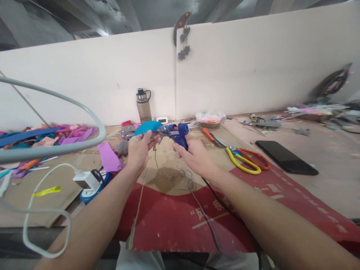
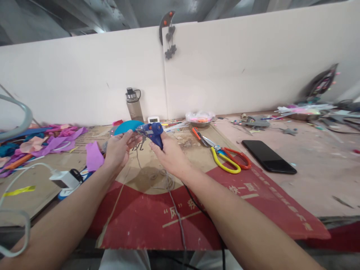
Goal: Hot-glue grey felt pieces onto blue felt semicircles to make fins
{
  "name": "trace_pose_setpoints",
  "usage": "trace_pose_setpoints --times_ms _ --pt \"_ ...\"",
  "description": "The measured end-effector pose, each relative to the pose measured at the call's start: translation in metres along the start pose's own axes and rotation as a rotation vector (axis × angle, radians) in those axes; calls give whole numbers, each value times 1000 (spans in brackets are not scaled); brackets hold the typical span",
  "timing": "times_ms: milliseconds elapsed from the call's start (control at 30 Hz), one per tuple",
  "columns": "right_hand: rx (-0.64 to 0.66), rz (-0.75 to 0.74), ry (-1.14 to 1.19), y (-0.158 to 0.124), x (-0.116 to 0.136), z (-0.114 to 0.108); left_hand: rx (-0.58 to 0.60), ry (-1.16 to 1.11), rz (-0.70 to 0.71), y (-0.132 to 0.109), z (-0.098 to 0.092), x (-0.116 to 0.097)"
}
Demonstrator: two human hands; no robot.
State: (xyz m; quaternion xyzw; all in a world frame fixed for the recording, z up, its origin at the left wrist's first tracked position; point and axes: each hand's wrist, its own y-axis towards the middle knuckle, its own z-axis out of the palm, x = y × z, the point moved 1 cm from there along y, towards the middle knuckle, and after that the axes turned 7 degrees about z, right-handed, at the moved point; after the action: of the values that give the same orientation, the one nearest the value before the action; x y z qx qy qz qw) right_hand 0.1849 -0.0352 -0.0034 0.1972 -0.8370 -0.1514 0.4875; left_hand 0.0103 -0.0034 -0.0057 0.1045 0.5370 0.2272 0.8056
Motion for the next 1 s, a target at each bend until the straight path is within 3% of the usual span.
trace_pose_setpoints --times_ms 1000 --pt "-44 18 28 1 -1 -1 -2 -15 10 -2 3 -4"
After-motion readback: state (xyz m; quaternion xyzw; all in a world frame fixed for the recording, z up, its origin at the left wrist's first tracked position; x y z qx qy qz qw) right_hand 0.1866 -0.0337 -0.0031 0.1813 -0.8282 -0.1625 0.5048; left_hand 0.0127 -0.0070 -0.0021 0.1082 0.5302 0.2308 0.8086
